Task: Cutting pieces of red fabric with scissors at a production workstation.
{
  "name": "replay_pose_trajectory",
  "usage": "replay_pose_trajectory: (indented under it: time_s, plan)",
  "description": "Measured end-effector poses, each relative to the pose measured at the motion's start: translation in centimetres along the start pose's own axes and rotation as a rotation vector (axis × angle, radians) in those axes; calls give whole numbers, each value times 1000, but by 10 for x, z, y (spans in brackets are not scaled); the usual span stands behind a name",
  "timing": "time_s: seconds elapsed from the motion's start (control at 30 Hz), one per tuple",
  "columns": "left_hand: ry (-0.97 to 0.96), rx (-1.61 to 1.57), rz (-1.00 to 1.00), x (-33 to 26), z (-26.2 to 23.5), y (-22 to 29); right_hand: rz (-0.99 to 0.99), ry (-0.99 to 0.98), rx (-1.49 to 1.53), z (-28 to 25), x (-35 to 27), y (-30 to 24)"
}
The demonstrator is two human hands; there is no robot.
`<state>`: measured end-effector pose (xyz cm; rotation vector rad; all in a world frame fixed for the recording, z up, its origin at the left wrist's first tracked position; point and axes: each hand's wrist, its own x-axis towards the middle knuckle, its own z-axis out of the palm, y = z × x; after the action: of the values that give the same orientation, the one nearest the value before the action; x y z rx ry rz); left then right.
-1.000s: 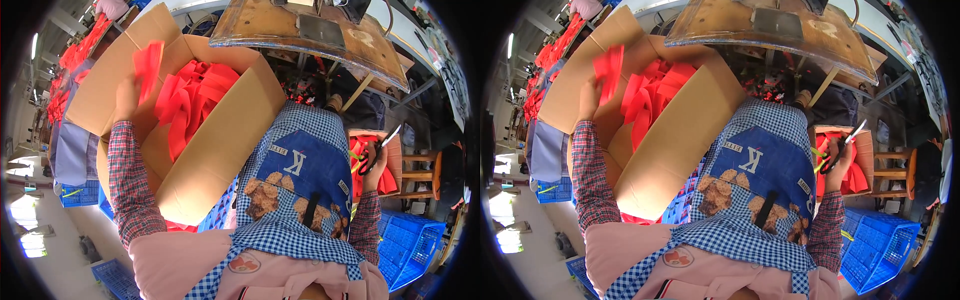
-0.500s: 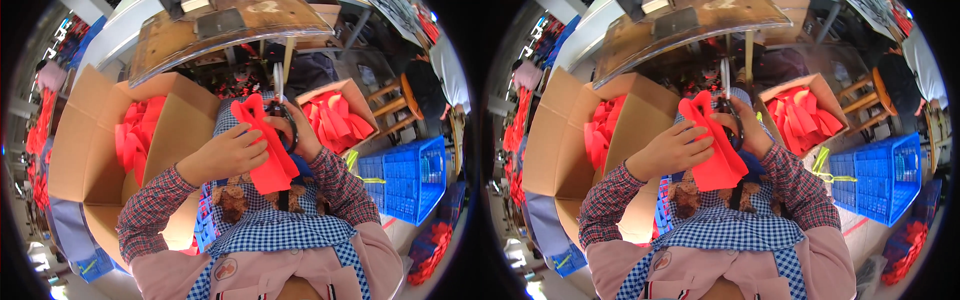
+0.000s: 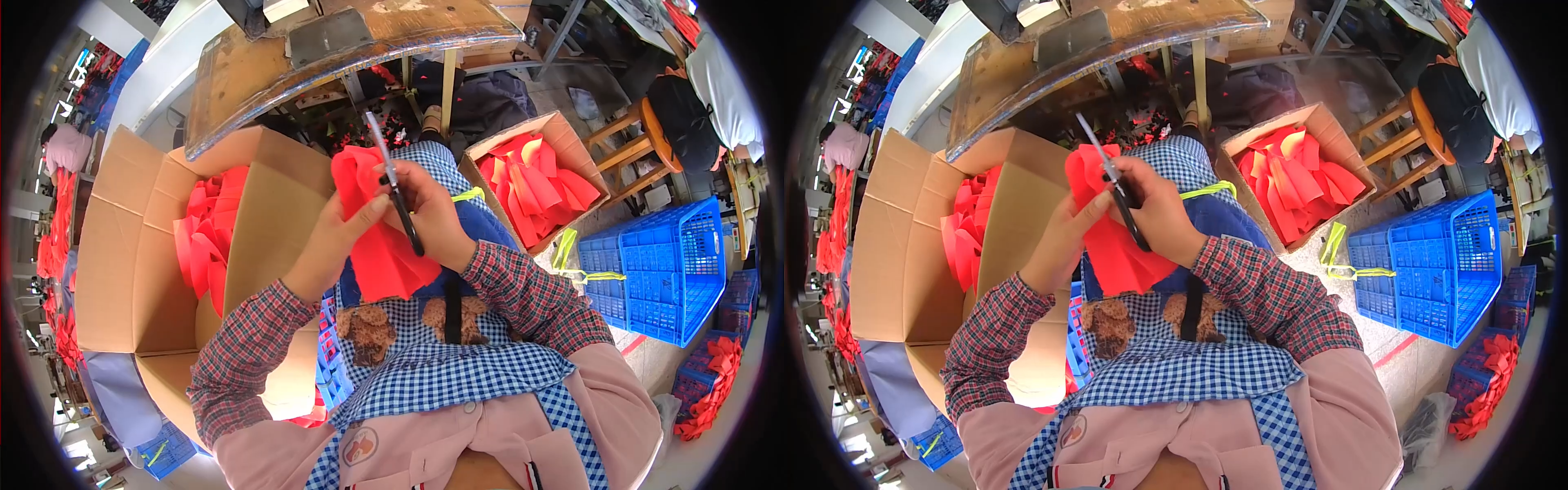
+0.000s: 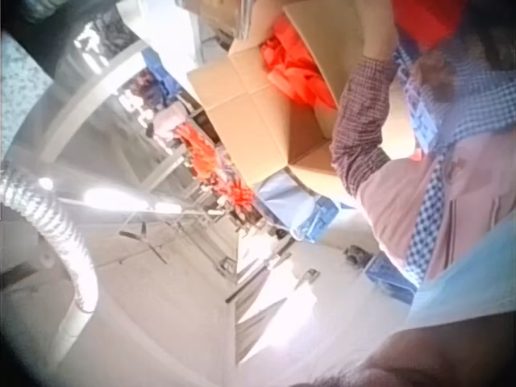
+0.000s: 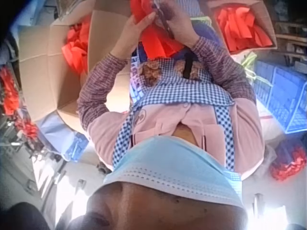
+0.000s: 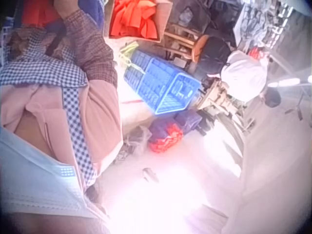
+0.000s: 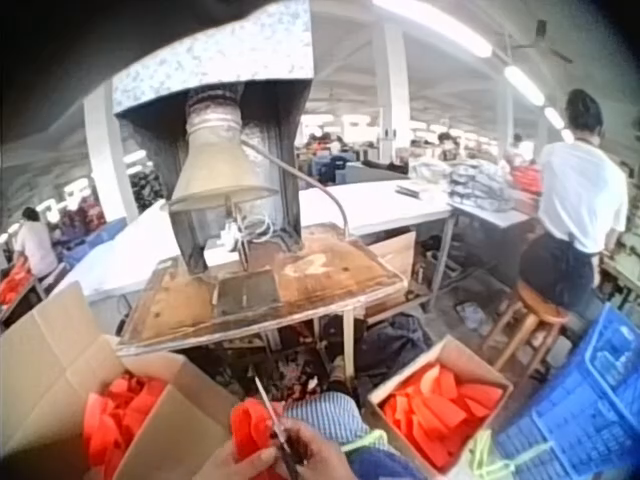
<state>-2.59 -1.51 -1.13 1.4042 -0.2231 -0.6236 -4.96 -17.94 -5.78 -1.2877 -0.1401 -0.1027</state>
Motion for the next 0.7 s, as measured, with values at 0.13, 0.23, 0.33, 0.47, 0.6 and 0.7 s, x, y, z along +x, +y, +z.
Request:
replay_pose_trajectory:
  time_s: [0.13, 0.23, 0.33, 0.47, 0.6, 0.7]
  plan:
    - [96, -226, -118, 1, -11, -6, 74, -86, 121, 0, 2, -11]
    - [121, -232, -88, 2, -19, -8, 181, 2, 111, -12, 7, -22]
    - [112, -220, -71, 3, -16, -1, -22, 180, -44, -20, 18, -13]
    - [53, 42, -120, -5, -10, 7, 195, 78, 134, -25, 19, -21]
    - [42, -58, -173, -6, -4, 12, 221, 46, 376, -29, 19, -18]
    - [86, -196, -117, -5, -6, 7, 271, 64, 401, -23, 14, -21]
